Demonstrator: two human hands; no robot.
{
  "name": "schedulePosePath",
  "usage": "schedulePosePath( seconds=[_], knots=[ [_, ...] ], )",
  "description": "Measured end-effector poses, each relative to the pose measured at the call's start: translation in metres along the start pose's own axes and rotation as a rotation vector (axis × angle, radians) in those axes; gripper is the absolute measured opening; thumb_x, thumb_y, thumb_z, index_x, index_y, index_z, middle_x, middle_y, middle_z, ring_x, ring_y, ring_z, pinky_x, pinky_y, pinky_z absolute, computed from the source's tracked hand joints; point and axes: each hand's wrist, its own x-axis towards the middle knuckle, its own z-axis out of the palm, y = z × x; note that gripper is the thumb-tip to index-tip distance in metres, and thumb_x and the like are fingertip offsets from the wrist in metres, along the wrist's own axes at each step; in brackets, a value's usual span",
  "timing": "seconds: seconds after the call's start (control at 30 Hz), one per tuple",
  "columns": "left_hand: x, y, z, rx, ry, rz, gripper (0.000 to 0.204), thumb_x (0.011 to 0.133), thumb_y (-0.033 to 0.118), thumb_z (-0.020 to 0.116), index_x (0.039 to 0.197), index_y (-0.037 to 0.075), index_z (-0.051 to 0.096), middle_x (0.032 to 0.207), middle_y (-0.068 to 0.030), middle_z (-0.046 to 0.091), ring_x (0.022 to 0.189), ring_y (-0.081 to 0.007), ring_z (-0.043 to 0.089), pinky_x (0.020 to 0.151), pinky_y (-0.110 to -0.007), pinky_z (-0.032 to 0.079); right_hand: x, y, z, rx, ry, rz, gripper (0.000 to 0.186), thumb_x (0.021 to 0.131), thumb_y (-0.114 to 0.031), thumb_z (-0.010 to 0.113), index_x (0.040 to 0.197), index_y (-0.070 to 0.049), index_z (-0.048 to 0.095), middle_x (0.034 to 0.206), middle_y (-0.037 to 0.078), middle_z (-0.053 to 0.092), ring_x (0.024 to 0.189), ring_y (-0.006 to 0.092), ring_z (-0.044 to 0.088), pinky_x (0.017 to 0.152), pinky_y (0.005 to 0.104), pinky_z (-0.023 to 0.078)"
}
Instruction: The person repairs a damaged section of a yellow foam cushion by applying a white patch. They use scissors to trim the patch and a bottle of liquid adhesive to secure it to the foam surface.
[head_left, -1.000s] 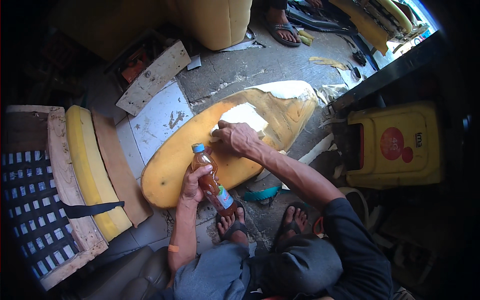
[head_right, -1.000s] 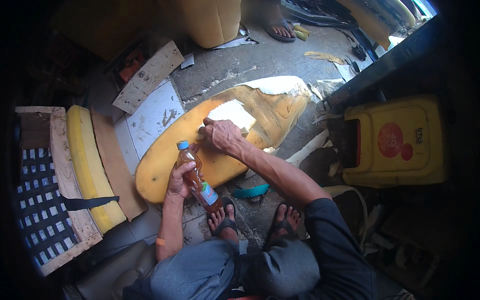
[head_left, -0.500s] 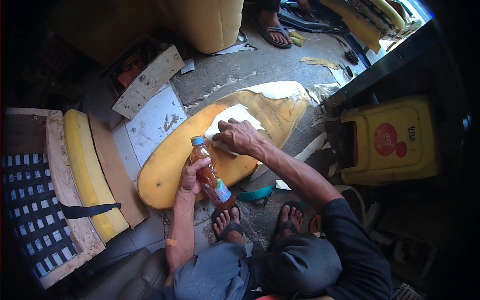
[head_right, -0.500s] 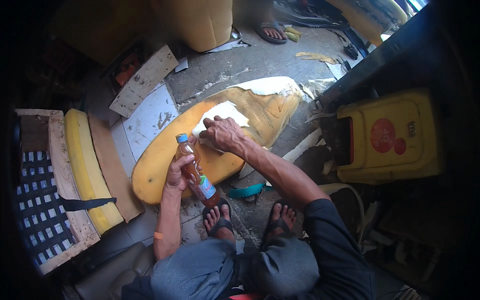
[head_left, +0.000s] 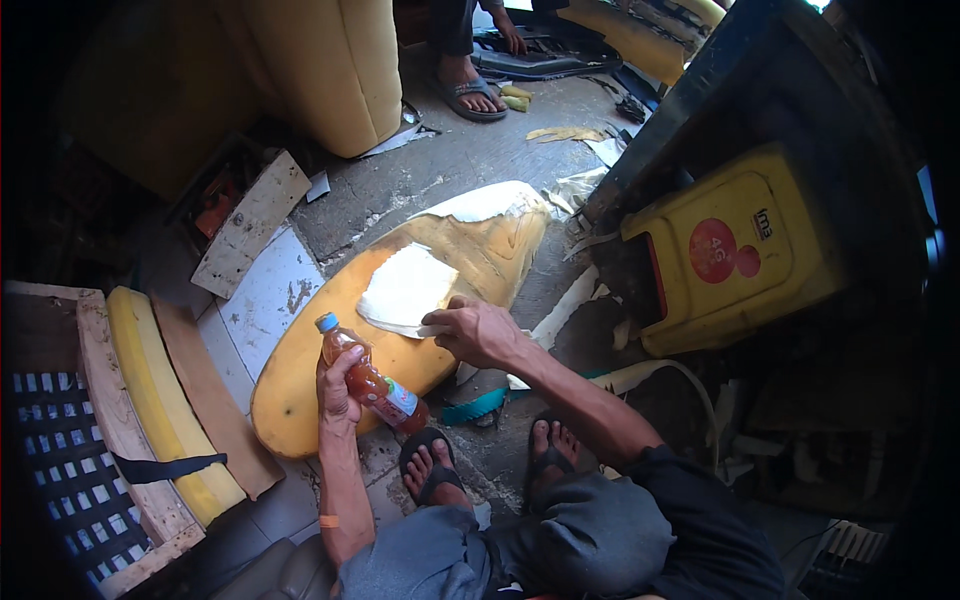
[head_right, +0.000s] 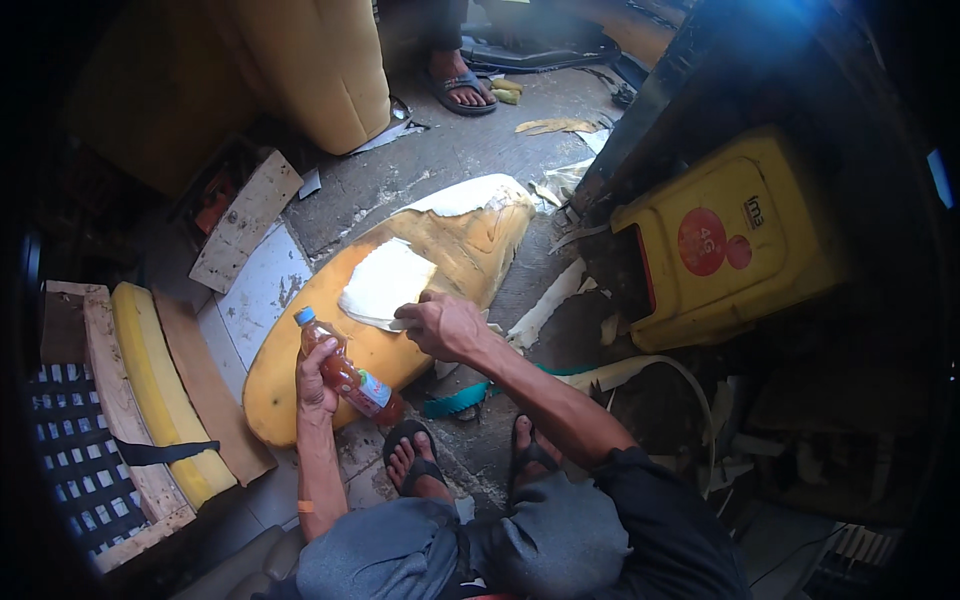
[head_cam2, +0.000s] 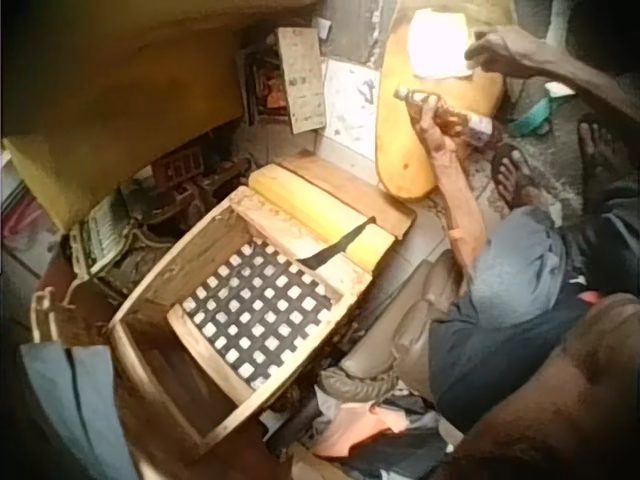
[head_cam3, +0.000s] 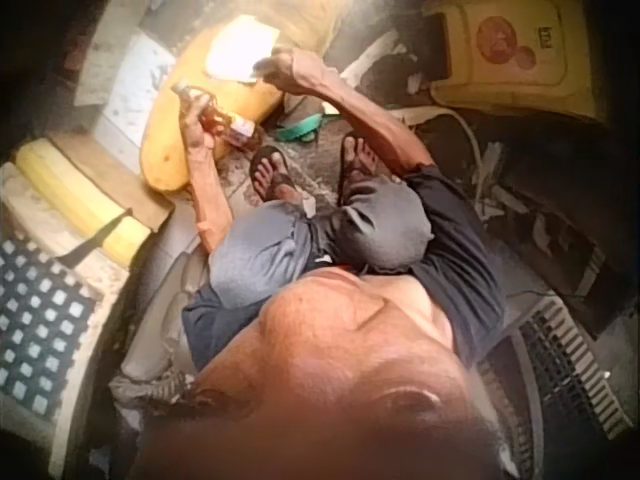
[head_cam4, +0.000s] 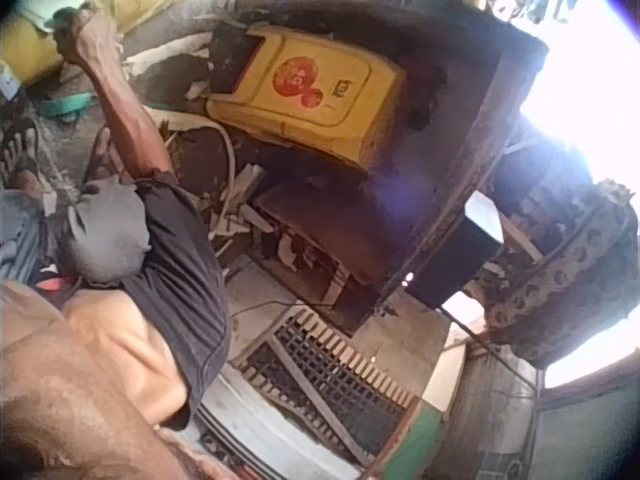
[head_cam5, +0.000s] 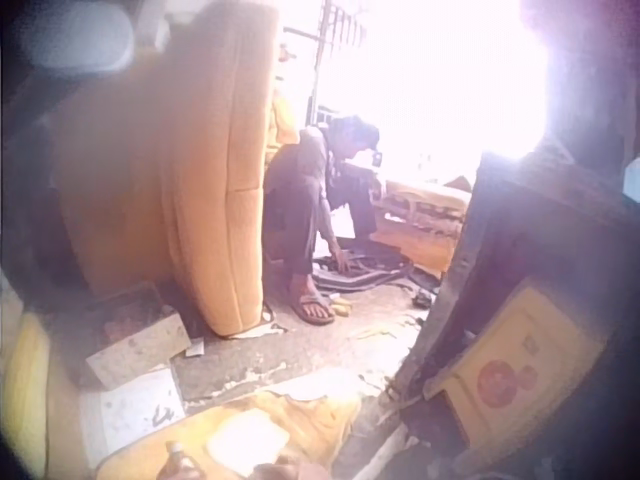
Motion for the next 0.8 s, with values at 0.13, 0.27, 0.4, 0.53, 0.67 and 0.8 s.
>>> schedulePosePath(
  seconds=[0.13,0.27,0.4,0.53,0.67,0.8],
  knots=[
    [-0.018,0.012,0.015,0.319,-0.047,0.067,0.030,0.078,0.011,0.073,0.105,0.005,0.061,0.087,-0.0022,0.063,0.074,-0.0126,0.062,0.069,-0.028,0.052,-0.017,0.012,-0.002,0.310,0.099,0.039,0.043,0.092,-0.028,0.068,0.130,-0.009,0.067,0.118,0.022,0.068,0.107,0.0360,0.069,0.091,0.0427,0.055],
    [-0.032,0.011,0.036,0.936,-0.043,0.196,0.041,0.069,0.019,0.082,0.101,0.003,0.061,0.086,-0.0052,0.066,0.076,-0.0151,0.064,0.072,-0.031,0.053,-0.022,0.006,-0.012,0.468,0.169,0.097,0.049,0.096,-0.031,0.063,0.134,-0.001,0.062,0.125,0.024,0.067,0.111,0.0359,0.068,0.095,0.0419,0.053],
    [-0.039,0.014,0.054,1.034,-0.081,0.204,0.044,0.066,0.022,0.083,0.100,0.003,0.062,0.087,-0.0089,0.070,0.080,-0.0198,0.068,0.076,-0.035,0.054,-0.022,-0.008,-0.023,0.430,0.096,0.122,0.053,0.097,-0.033,0.064,0.138,0.001,0.059,0.118,0.023,0.071,0.100,0.0287,0.073,0.084,0.0407,0.057],
    [-0.042,0.012,0.054,1.063,-0.115,0.239,0.046,0.065,0.023,0.083,0.100,0.003,0.062,0.088,-0.0102,0.071,0.081,-0.0223,0.070,0.078,-0.036,0.055,-0.017,-0.015,-0.020,0.334,0.090,0.092,0.052,0.093,-0.035,0.065,0.131,0.001,0.065,0.108,0.027,0.072,0.094,0.0306,0.075,0.080,0.0409,0.057],
    [-0.044,0.015,0.055,1.098,-0.123,0.197,0.045,0.065,0.024,0.083,0.099,0.003,0.062,0.090,-0.0128,0.072,0.084,-0.0256,0.071,0.079,-0.038,0.056,-0.012,-0.007,-0.006,0.312,0.051,0.044,0.051,0.092,-0.037,0.066,0.130,-0.004,0.068,0.101,0.023,0.073,0.087,0.0314,0.074,0.082,0.0398,0.056],
    [-0.049,0.016,0.056,1.253,-0.064,0.091,0.046,0.065,0.024,0.083,0.100,0.003,0.063,0.090,-0.0174,0.073,0.085,-0.0316,0.073,0.079,-0.041,0.057,-0.011,-0.013,-0.004,0.354,-0.113,0.117,0.052,0.092,-0.038,0.065,0.131,-0.003,0.068,0.095,0.020,0.073,0.085,0.0275,0.072,0.080,0.0380,0.055]
  ],
)
